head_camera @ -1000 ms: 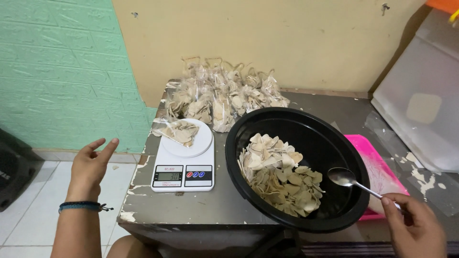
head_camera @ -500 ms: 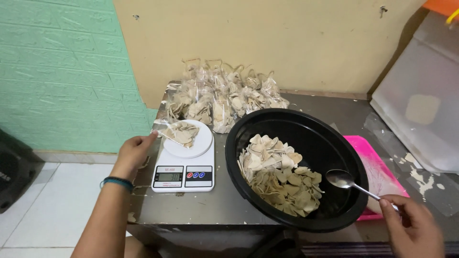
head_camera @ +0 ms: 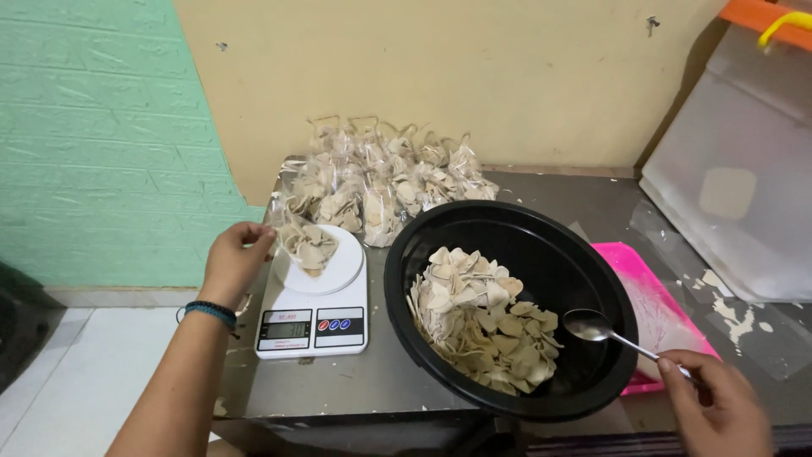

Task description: The person packages chips into small plastic bags, weighs each bag on a digital scale to ensure consistent weight, and places the filled bags into a pile.

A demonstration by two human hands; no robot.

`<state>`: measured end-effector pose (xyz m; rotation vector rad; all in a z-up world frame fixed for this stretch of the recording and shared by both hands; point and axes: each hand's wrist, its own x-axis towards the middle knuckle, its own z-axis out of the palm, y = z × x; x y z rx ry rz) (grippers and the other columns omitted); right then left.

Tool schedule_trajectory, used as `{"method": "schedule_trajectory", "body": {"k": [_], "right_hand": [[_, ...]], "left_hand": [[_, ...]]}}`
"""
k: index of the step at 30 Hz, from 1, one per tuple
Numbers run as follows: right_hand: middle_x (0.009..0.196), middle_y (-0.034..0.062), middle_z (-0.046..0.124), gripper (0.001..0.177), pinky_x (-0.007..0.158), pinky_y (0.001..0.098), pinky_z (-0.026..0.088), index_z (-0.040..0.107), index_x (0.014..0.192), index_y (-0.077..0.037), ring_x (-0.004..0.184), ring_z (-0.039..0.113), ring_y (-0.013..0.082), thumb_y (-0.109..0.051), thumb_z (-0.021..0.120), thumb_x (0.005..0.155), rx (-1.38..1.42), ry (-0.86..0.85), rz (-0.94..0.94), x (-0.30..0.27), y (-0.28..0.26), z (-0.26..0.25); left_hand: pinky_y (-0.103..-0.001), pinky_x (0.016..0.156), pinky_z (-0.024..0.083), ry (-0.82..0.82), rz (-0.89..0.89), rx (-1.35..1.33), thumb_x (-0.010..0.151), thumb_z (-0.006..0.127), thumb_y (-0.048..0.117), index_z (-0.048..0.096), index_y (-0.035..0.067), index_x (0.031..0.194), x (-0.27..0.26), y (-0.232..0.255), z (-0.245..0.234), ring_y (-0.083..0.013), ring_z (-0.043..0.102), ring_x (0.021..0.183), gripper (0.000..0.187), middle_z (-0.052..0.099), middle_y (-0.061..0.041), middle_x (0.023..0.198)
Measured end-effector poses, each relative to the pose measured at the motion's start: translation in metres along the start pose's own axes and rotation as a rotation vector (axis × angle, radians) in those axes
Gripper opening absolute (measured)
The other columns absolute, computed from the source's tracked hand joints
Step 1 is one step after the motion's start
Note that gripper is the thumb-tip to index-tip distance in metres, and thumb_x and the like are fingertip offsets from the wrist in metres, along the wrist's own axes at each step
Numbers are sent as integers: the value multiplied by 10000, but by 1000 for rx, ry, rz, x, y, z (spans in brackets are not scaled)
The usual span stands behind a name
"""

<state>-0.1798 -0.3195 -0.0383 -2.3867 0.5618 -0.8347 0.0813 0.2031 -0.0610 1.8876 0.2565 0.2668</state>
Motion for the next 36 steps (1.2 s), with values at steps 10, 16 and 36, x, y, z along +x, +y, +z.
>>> {"method": "schedule_trajectory", "body": {"k": [10,16,36], "right_hand": [[902,100,670,137,741,325,426,805,1079,-64,791,545,212,-143,721,1005,16,9,6,3,-3,4],[800,88,668,151,700,312,416,825,1044,-99,727,525,209,-195,727,980,-92,10,13,7,-4,4],[868,-363,912,317,746,55,633,821,1070,-610,703,856,-174,-638,595,849,-702,-666,204,206,410,-40]], "left_hand": [[-373,714,480,-164,254,419,960,572,243,644,148,910,12,82,12,-193,724,794,129,767,-25,819],[-336,717,529,-303,312,292,983,613,208,663,126,934,37,118,47,-158,762,762,107,759,-42,819],[-343,721,620,-896,657,-9,939,721,170,718,116,1068,122,130,314,-212,759,807,139,777,-106,851]]}}
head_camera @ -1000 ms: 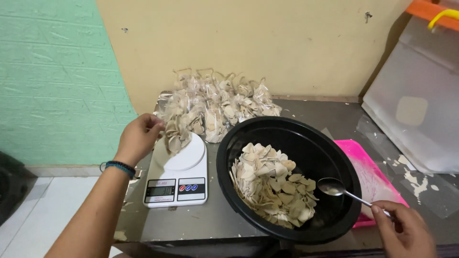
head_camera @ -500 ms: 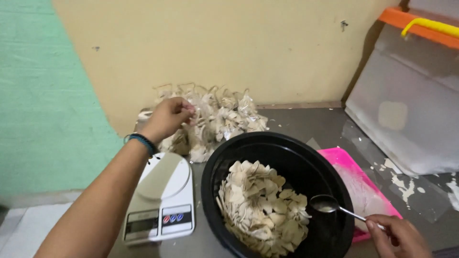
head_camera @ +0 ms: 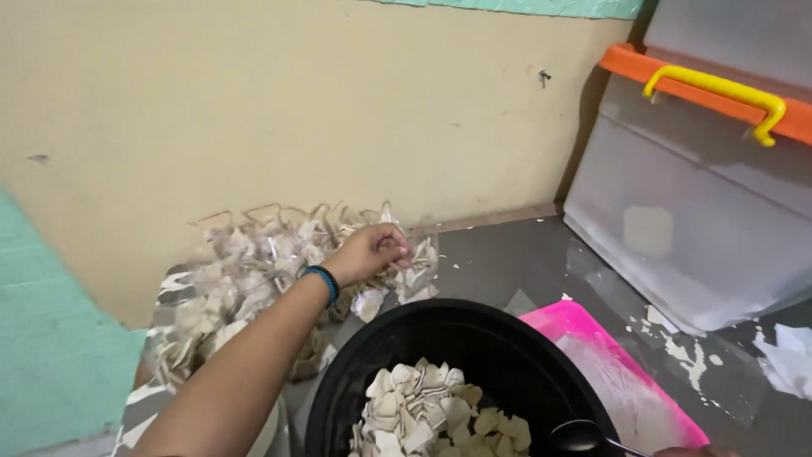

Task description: The person packages chips into small plastic bags, weighs each bag on a digital scale to ensure consistent weight, and places the filled bags into a pile.

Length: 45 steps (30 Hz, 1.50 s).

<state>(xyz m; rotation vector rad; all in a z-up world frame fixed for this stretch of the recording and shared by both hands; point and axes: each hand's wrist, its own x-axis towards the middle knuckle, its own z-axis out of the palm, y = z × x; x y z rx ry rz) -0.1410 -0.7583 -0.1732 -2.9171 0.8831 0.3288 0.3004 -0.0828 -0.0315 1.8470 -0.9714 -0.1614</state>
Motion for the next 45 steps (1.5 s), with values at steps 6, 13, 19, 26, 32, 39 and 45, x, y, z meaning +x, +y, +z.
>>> {"method": "schedule_trajectory", "body": {"k": [6,13,19,26,32,39,45], "right_hand": [[839,-370,876,302,753,44,621,788,1066,-650,695,834,-187,-674,579,850,-62,-33,4,-23,32,3],[804,-374,835,284,761,34,607,750,1061,-693,685,808,-200,-714,561,851,-136,-65,-10,-39,45,53],[774,-375,801,269,768,26,594,718,1057,-728,677,786,-209,-748,545,851,-193,-86,-43,-51,3,97],[531,-295,747,386,466,72,507,846,886,-568,397,632,-128,-696,482,884,-65,-9,-172,-150,-220,-21],[1017,-178,795,274,984,396,525,726,1035,-412,978,708,76,-591,568,900,-2,447,-420,-244,-369,-106],[670,-6,604,87,583,456,428,591,738,-231,686,598,296,-254,673,755,-335,733,-872,-248,-434,-108],[879,145,671,160,690,542,491,611,1022,-164,836,648,393,-264,514,944,-231,27,-717,-270,-468,-112]], "left_hand": [[-232,672,642,-163,-160,-294,992,636,132,603,15,1148,34,-41,41,-160,765,794,198,771,-121,905],[-392,851,609,-27,-150,464,908,708,321,739,188,1077,40,-20,45,-279,725,1012,217,705,-51,1056],[-422,960,585,-84,-232,665,865,744,443,783,238,1091,33,-14,37,-339,670,1147,307,559,-49,1203],[-330,918,590,22,-386,457,895,756,321,745,244,1214,-17,43,2,-180,688,846,328,525,-74,1315],[-278,821,564,223,-272,344,879,723,340,723,257,1205,-105,97,-41,-121,616,734,336,642,-14,1238],[-274,741,501,560,-234,349,871,747,232,780,185,1169,-285,116,-70,-157,582,686,303,565,-50,1069],[-338,750,459,1000,-441,346,1002,742,174,758,71,1210,-399,96,-26,-226,584,801,233,603,-135,1133]]}}
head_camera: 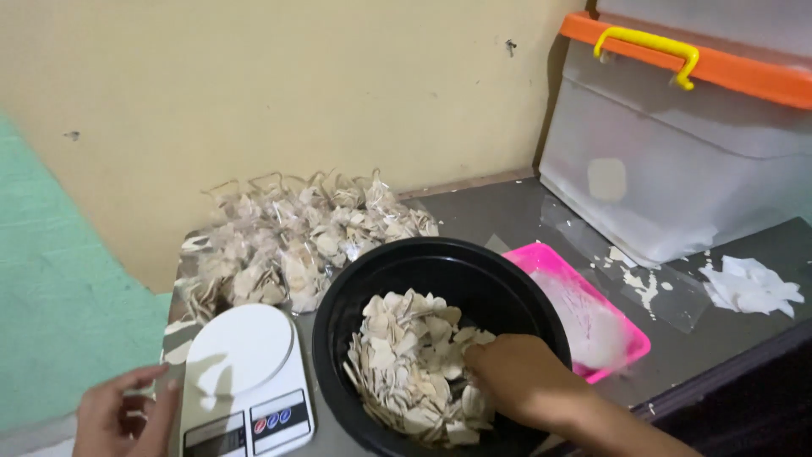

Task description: The person packages chips into small plastic bags, weighs each bag on a digital scale to ensure consistent weight, and places the filled bags into a pile.

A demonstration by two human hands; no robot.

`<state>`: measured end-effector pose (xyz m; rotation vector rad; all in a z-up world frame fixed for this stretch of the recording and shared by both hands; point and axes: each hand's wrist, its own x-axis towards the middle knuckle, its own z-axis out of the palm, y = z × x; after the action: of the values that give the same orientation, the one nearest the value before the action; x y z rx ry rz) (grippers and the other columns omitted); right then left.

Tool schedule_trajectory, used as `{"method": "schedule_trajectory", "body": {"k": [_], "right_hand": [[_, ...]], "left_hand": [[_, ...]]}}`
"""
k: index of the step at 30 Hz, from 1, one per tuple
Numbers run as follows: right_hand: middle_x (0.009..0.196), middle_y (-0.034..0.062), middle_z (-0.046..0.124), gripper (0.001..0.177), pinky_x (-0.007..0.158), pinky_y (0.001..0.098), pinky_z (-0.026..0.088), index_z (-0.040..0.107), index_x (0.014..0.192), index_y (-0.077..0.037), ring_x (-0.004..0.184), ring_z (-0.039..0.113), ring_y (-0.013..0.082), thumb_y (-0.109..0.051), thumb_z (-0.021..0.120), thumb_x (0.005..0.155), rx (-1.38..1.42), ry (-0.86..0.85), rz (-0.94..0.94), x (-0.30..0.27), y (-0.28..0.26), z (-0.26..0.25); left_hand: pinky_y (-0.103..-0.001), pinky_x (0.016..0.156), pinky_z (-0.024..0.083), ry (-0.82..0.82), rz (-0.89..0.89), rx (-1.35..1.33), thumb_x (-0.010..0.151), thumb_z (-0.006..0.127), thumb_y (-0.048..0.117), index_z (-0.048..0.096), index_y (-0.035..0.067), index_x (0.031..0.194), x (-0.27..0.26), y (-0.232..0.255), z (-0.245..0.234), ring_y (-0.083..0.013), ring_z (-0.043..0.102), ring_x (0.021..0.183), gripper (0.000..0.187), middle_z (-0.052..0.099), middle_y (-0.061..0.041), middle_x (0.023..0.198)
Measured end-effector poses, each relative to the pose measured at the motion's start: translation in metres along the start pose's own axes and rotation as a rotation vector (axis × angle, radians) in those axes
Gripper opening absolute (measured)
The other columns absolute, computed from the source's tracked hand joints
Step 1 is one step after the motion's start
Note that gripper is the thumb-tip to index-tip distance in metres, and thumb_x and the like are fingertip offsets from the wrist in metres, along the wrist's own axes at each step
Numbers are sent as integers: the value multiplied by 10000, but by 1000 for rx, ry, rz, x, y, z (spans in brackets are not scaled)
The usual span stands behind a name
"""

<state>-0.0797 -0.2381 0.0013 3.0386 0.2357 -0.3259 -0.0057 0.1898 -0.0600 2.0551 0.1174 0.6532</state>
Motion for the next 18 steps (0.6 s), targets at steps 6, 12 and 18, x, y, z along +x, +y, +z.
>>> {"method": "schedule_trajectory", "body": {"k": [6,12,18], "right_hand": [[626,-9,567,356,615,384,443,551,670,-161,628,594,207,-353,562,970,13,-145,-49,-11,-21,-26],[1023,-19,745,352,783,412,495,618,1220,-286,913,711,252,-444,591,907,190,-80,-95,-26,-44,-42],[929,36,725,463,717,432,469,683,984,-161,858,679,271,-556,443,1013,278,-8,-239,-42,-75,-58]], "left_hand": [[-374,656,470,172,2,-82,1039,752,57,720,8,1182,-57,-65,25,-279,559,887,154,569,-179,1139],[-324,594,362,173,51,-61,956,743,-54,692,13,1110,-86,-40,35,-210,440,648,176,490,-163,988],[-288,650,379,198,135,-176,963,713,-81,678,14,1107,-90,-35,34,-166,406,647,175,493,-156,1107]]}}
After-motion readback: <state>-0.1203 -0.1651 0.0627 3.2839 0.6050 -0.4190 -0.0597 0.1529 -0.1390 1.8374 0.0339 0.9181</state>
